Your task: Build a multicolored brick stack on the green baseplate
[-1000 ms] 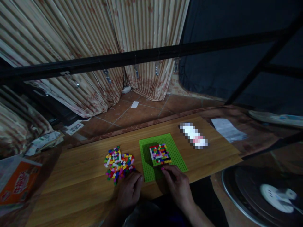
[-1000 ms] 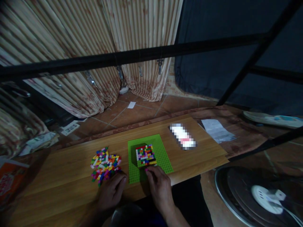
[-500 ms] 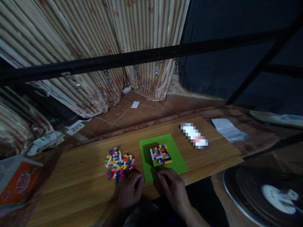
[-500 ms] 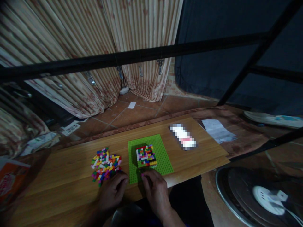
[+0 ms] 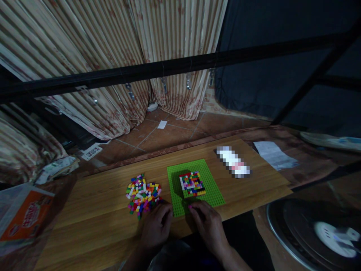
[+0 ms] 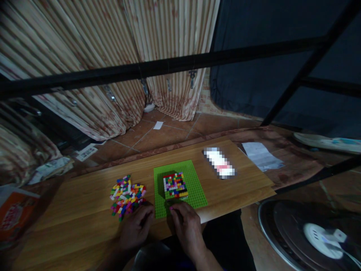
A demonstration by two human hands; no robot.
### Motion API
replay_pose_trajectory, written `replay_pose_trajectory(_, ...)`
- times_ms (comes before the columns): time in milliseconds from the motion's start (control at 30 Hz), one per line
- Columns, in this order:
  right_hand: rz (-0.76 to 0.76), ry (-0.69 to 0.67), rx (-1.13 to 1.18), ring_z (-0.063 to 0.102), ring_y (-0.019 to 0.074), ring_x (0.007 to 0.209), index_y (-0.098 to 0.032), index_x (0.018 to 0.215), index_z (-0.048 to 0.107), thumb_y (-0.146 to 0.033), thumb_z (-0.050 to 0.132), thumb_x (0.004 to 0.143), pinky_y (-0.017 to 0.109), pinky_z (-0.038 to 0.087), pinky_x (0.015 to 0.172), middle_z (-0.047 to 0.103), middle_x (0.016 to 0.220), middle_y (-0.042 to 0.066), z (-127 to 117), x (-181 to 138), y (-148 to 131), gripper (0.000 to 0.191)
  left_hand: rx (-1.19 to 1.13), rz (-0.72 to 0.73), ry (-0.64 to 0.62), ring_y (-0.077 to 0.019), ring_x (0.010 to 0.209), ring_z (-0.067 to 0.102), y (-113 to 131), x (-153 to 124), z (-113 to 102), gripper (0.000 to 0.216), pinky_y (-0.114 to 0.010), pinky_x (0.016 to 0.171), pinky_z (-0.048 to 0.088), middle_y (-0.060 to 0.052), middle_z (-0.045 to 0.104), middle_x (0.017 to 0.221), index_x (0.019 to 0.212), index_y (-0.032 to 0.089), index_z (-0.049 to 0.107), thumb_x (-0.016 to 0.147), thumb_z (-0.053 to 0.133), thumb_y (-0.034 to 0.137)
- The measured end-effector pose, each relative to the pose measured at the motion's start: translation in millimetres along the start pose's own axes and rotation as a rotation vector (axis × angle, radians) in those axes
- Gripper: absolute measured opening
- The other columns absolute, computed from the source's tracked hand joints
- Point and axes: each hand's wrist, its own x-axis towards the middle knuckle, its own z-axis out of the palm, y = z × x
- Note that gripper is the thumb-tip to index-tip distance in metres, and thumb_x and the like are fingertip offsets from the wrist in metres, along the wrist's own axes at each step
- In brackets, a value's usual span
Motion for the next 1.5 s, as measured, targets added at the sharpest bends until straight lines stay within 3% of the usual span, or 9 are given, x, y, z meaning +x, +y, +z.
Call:
replay_pose_trajectory(100, 0.007, 0.005, 0.005, 0.067, 0.0197, 0.083, -0.022, 0.094, 0.065, -0.025, 0.054, 0.093, 0.030, 0.053, 0.074, 0.070, 0.089, 0.005, 0.1, 0.0, -0.1, 0.012, 0.096, 0.106, 0.000, -0.0134, 0.083, 0.065, -1.3, -1.6, 2.3, 0.027, -0.024, 0.070, 0.052, -0.003, 0.068, 0.092, 0.113, 0.024, 0.062, 0.090, 0.047, 0.026)
replay_pose_trajectory(233, 0.005, 0.000, 0.009, 0.067, 0.0194, 0.083, -0.023, 0.094, 0.065, -0.024, 0.054, 0.093, 0.030, 0.053, 0.075, 0.070, 0.089, 0.005, 0.3, -0.1, 0.8, 0.011, 0.167, 0.224, 0.019, -0.0133, 0.087, 0.064, -1.9, -3.5, 6.8, 0.028, -0.024, 0.074, 0.053, -0.003, 0.067, 0.097, 0.112, 0.026, 0.065, 0.089, 0.049, 0.024)
replay_pose_trajectory(500, -0.005, -0.002, -0.015, 0.067, 0.0187, 0.082, -0.022, 0.095, 0.066, -0.025, 0.054, 0.093, 0.029, 0.054, 0.075, 0.070, 0.089, 0.005, 0.7, -0.7, 4.2, 0.012, 0.179, 0.229, 0.067, -0.0114, 0.083, 0.064, 0.0, -3.0, 9.2, 0.027, -0.021, 0.071, 0.053, -0.003, 0.066, 0.095, 0.109, 0.026, 0.067, 0.089, 0.049, 0.023)
replay_pose_trajectory(933, 0.019, -0.006, -0.010, 0.067, 0.0197, 0.080, -0.022, 0.092, 0.065, -0.027, 0.053, 0.093, 0.031, 0.053, 0.072, 0.069, 0.087, 0.006, -3.4, 2.4, -1.2, 0.014, 0.168, 0.195, 0.024, -0.0130, 0.084, 0.065, 2.3, -2.2, 6.1, 0.024, -0.023, 0.071, 0.054, -0.003, 0.067, 0.094, 0.106, 0.026, 0.067, 0.089, 0.050, 0.024)
replay_pose_trajectory(1233, -0.017, -0.097, -0.067, 0.065, 0.0205, 0.083, -0.023, 0.091, 0.066, -0.022, 0.056, 0.090, 0.034, 0.049, 0.078, 0.070, 0.088, 0.004, 4.6, 1.3, -11.1, 0.010, 0.108, 0.195, 0.085, -0.0150, 0.092, 0.067, 1.6, -4.2, 4.9, 0.028, -0.025, 0.077, 0.057, -0.006, 0.069, 0.103, 0.114, 0.022, 0.062, 0.089, 0.052, 0.029)
replay_pose_trajectory(1500, -0.023, -0.182, -0.008, 0.065, 0.0165, 0.076, -0.023, 0.085, 0.069, -0.018, 0.055, 0.090, 0.027, 0.048, 0.072, 0.070, 0.081, 0.001, 17.0, -1.4, -26.6, 0.015, 0.059, 0.230, 0.089, -0.0128, 0.081, 0.069, -1.5, -10.4, 7.2, 0.024, -0.023, 0.074, 0.057, -0.003, 0.073, 0.090, 0.103, 0.022, 0.067, 0.093, 0.045, 0.026)
